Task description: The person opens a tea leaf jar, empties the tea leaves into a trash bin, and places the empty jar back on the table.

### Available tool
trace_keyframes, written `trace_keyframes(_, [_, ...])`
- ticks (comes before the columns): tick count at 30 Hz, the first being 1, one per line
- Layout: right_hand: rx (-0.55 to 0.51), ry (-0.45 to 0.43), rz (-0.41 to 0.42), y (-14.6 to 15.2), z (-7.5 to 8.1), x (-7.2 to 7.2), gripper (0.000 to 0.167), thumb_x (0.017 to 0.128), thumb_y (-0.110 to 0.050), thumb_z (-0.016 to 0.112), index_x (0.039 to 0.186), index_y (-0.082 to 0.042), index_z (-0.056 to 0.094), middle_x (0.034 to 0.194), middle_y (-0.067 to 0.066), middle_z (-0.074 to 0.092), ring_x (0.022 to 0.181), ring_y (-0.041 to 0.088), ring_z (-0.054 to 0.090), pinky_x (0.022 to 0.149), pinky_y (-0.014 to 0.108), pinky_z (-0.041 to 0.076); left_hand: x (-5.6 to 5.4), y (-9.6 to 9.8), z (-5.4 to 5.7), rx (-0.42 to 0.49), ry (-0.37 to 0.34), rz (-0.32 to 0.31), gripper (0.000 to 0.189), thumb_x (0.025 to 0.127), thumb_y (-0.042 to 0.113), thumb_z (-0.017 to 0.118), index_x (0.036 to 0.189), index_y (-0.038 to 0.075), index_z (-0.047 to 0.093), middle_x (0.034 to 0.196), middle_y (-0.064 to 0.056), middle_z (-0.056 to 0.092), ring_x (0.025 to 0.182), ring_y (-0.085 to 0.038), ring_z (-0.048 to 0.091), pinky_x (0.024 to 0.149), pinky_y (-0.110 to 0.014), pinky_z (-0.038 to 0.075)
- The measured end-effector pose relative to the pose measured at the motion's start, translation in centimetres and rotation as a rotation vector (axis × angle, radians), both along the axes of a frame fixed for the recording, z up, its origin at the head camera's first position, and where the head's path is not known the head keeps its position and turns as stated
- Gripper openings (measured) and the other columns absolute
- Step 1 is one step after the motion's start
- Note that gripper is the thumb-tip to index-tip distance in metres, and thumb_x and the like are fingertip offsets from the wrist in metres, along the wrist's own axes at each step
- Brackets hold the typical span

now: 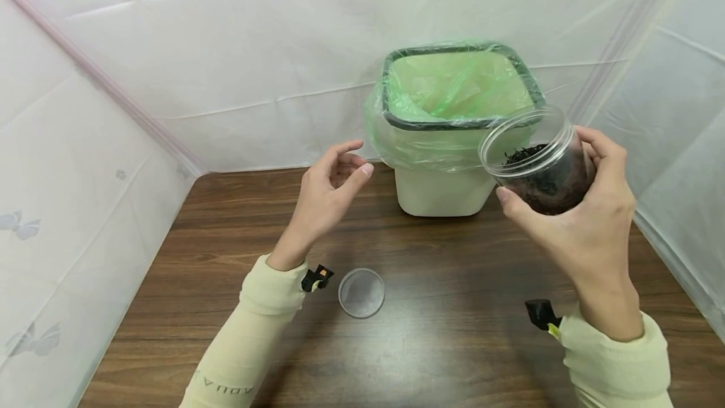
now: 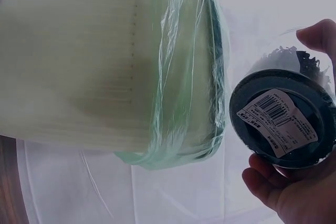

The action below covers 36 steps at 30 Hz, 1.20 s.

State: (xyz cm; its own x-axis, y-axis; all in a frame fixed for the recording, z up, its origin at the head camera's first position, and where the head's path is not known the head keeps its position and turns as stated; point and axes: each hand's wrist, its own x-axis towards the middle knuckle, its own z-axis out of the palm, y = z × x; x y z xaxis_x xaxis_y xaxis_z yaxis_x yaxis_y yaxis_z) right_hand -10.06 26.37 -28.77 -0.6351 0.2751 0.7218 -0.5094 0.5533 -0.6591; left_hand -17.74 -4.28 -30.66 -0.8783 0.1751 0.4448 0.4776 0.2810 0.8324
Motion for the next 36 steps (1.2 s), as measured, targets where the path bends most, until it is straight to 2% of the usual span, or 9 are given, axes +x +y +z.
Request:
trace_keyframes(8, [-0.009, 0.011, 0.000, -0.3, 0.5, 0.0, 0.089, 0.057, -0.004, 0.088, 0.138, -0.010, 0.052, 0.118, -0.008, 0.067, 0.103, 0.008, 0.059, 0.091, 0.016, 0.040, -0.5, 0.0, 0.4, 0.027, 0.003, -0.009, 0.045, 0.096, 0.030, 0.068, 0.134, 0.006, 0.061, 0.105, -0.001, 0.068, 0.093, -0.012, 0.065, 0.081, -0.035, 0.055])
trace_keyframes(18, [-0.011, 0.025, -0.011, -0.3, 0.8, -0.2, 0.086, 0.059, -0.004, 0.088, 0.138, -0.010, 0.055, 0.116, -0.008, 0.067, 0.098, 0.006, 0.059, 0.086, 0.015, 0.040, -0.7, 0.2, 1.0, 0.032, 0.012, -0.012, 0.045, 0.096, 0.031, 0.068, 0.134, 0.008, 0.062, 0.105, -0.001, 0.068, 0.092, -0.012, 0.064, 0.080, -0.031, 0.054])
trace_keyframes(25, [-0.031, 0.014, -0.029, -0.6, 1.1, -0.2, 0.086, 0.058, -0.002, 0.088, 0.138, -0.012, 0.056, 0.111, -0.012, 0.063, 0.096, 0.006, 0.057, 0.085, 0.016, 0.039, -0.9, 0.4, 1.3, 0.029, -0.019, -0.005, 0.046, 0.095, 0.034, 0.067, 0.135, 0.011, 0.061, 0.105, 0.000, 0.068, 0.092, -0.013, 0.065, 0.084, -0.031, 0.054])
trace_keyframes(31, [-0.045, -0.013, -0.047, -0.9, 1.6, -0.3, 0.085, 0.060, -0.001, 0.087, 0.137, -0.014, 0.057, 0.118, -0.009, 0.063, 0.101, 0.007, 0.056, 0.088, 0.016, 0.038, -1.3, 0.8, 1.6, 0.023, -0.039, 0.001, 0.048, 0.095, 0.037, 0.068, 0.137, 0.014, 0.061, 0.105, 0.003, 0.068, 0.093, -0.010, 0.064, 0.086, -0.031, 0.053])
trace_keyframes(36, [-0.051, -0.018, -0.041, -1.4, 2.1, -0.2, 0.082, 0.061, 0.000, 0.086, 0.137, -0.014, 0.058, 0.115, -0.011, 0.062, 0.101, 0.007, 0.055, 0.088, 0.016, 0.038, -1.7, 1.0, 1.8, 0.015, -0.055, 0.013, 0.049, 0.095, 0.039, 0.066, 0.138, 0.016, 0.060, 0.105, 0.006, 0.067, 0.094, -0.010, 0.064, 0.087, -0.031, 0.053])
